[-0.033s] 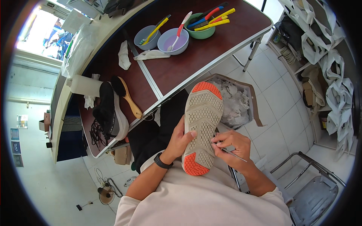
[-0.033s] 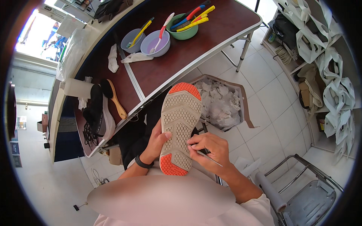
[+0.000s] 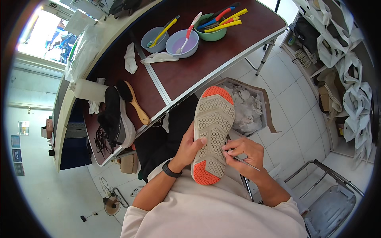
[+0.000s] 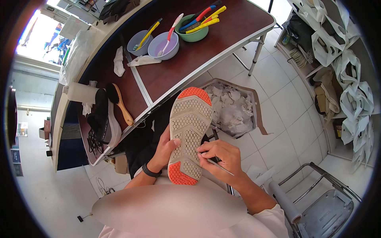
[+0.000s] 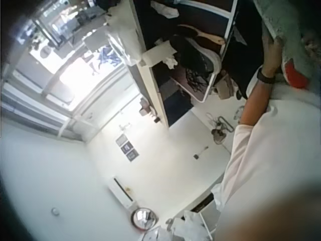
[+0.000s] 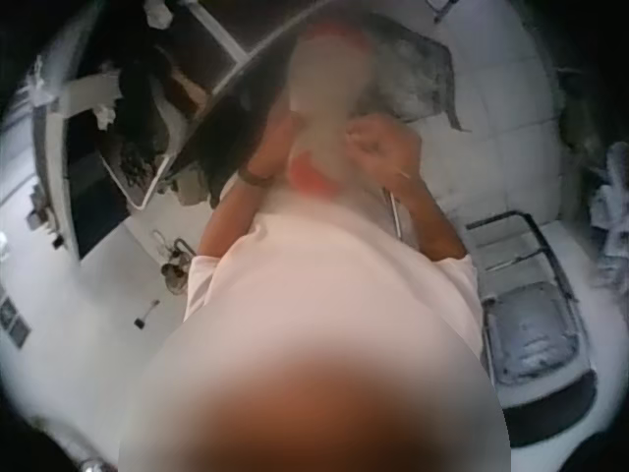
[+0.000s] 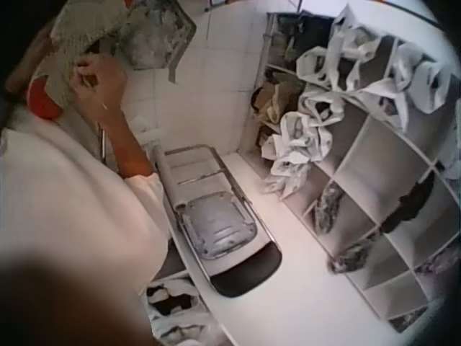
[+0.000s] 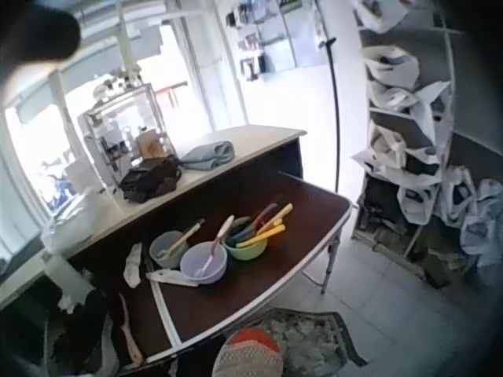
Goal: Cleaning and repairing the sole of a sneaker using a small picking tool.
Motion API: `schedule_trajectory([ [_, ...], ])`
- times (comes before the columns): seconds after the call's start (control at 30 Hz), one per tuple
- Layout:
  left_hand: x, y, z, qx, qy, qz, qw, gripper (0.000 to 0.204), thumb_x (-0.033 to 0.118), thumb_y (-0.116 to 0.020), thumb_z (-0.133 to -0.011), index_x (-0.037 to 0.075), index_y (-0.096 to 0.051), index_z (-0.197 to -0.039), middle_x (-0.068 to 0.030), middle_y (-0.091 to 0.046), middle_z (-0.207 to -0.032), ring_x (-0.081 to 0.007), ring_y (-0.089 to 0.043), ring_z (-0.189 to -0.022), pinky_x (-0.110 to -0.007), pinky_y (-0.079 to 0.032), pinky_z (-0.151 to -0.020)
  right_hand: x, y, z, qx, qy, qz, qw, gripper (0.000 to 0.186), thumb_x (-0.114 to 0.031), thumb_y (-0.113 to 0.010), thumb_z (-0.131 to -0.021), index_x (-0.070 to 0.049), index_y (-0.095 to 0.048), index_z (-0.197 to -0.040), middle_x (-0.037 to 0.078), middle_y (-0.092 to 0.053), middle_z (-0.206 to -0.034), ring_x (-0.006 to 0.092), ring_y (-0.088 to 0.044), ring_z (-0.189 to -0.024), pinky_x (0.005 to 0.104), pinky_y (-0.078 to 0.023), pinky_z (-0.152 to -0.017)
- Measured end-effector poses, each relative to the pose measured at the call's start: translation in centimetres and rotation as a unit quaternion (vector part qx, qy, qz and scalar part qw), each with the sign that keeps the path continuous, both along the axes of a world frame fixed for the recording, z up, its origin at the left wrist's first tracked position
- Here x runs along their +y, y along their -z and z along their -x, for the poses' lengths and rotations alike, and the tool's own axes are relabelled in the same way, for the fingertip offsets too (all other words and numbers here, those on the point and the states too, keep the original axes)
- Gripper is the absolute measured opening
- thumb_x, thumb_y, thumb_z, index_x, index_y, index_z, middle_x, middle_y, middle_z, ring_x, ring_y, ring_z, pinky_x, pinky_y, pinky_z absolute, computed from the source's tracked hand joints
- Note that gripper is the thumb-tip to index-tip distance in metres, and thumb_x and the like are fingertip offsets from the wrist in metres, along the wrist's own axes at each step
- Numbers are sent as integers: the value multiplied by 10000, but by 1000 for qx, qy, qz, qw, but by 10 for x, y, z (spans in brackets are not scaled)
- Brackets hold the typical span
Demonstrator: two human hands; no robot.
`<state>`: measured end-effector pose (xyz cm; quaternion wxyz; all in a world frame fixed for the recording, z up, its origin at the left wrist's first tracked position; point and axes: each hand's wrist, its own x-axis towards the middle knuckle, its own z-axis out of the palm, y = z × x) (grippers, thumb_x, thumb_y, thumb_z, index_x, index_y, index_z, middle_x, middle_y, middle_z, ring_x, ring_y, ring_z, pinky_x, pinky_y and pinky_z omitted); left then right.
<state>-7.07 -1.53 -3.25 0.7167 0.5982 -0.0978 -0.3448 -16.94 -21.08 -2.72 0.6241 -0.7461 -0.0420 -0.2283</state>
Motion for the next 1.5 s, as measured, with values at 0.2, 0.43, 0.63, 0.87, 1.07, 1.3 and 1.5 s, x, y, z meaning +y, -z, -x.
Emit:
schedule_trajectory([
  [0.2, 3, 5, -1, 3, 15, 2, 1000, 750, 245, -635, -928, -41, -292, -1530, -150, -486, -1441, -207, -466, -1320, -354, -368, -1116, -4, -3, -1, 4, -21, 20, 1000, 229, 63, -809, -719, -57, -629, -796, 86, -762, -902, 238, -739, -801, 328, -595, -718],
  [0.43, 5, 3, 0, 13, 26, -5, 1000, 766, 233, -635, -925, -33, -271, -1545, -150, -472, -1459, -213, -452, -1342, -359, -361, -1128, 3, 0, -1, -13, 3, 7, 1000, 207, 74, -800, -742, -44, -645, -809, 109, -765, -907, 229, -744, -783, 302, -588, -674],
  [0.63, 2, 3, 0, -4, 32, 0, 999, 755, 203, -638, -920, -32, -279, -1541, -147, -475, -1458, -212, -456, -1338, -360, -363, -1127, 0, 2, 1, -20, 0, -6, 1000, 220, 82, -804, -727, -47, -636, -787, 112, -764, -906, 214, -744, -789, 300, -595, -684],
  [0.87, -1, 0, 1, -13, 34, -10, 999, 741, 176, -625, -919, -33, -280, -1541, -148, -482, -1448, -211, -463, -1327, -359, -365, -1125, -2, 2, 3, -19, -13, 29, 999, 240, 91, -808, -709, -48, -631, -791, 94, -757, -893, 220, -742, -790, 297, -596, -674],
  [1.07, -1, 0, 0, -10, 36, -33, 999, 724, 165, -623, -916, -33, -295, -1530, -147, -491, -1437, -209, -471, -1319, -356, -371, -1119, 8, 1, 0, -61, 35, 95, 993, 268, 89, -809, -715, -41, -598, -819, 109, -747, -923, 236, -731, -770, 304, -586, -653],
  [1.3, -3, 0, 1, -24, 34, -15, 999, 725, 207, -642, -920, -40, -311, -1516, -151, -499, -1426, -209, -478, -1308, -352, -375, -1112, 4, 4, 3, -60, 64, 42, 995, 300, 102, -807, -689, -49, -577, -808, 105, -737, -906, 245, -718, -769, 319, -597, -668],
  [1.5, -4, 2, 2, -39, 21, -15, 999, 720, 218, -645, -923, -43, -319, -1509, -155, -503, -1416, -211, -480, -1302, -356, -375, -1111, 4, 3, 0, -63, 26, 68, 995, 296, 80, -809, -673, -57, -577, -797, 88, -732, -894, 254, -708, -762, 349, -602, -711],
])
